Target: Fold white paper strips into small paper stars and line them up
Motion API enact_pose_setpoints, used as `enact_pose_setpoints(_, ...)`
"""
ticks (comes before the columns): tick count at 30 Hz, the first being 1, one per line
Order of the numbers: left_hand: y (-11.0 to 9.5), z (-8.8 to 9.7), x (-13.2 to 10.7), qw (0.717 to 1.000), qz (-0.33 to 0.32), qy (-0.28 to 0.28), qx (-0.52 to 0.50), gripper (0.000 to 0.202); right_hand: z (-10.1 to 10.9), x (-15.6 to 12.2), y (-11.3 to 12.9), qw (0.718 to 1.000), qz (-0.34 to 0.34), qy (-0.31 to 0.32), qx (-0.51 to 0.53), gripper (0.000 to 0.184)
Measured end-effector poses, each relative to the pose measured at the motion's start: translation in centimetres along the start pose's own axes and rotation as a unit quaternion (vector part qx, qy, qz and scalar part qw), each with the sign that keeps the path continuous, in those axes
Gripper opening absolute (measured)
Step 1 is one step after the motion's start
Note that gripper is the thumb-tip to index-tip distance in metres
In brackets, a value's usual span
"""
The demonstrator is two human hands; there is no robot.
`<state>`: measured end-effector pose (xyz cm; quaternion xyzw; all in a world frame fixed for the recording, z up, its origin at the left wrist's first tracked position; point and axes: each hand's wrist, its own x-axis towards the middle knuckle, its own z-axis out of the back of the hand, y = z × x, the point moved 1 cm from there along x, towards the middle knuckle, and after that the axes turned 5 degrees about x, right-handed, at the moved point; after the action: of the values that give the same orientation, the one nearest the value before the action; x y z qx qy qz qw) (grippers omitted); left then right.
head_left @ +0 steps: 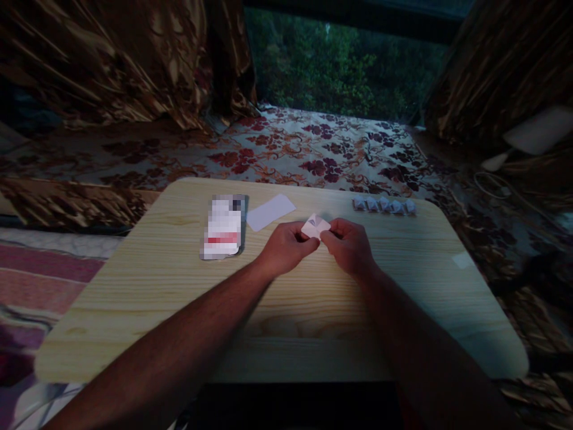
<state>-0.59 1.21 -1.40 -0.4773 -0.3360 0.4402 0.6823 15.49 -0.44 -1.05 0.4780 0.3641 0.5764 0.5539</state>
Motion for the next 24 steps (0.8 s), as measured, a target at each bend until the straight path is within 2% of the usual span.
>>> enact_pose_setpoints(7,-0.17,0.03,0.02,1.000,0.012,0.010,-0.015,0.017,-0.07,0.03,0.15,0.999,-0.013,0.024,0.029,0.009)
enact_pose_setpoints(16,-0.28,0.06,-0.04,0.999,0.010,0.029,-0.027,0.015,-0.16,-0.08,0.15,1.000,0.015,0.008,0.005,0.008)
enact_pose_setpoints(24,-0.61,0.06,-0.11,0.999,0.014,0.033,-0.020,0.016,-0.09,-0.13,0.23,1.000,-0.002,0.015,0.019,0.011)
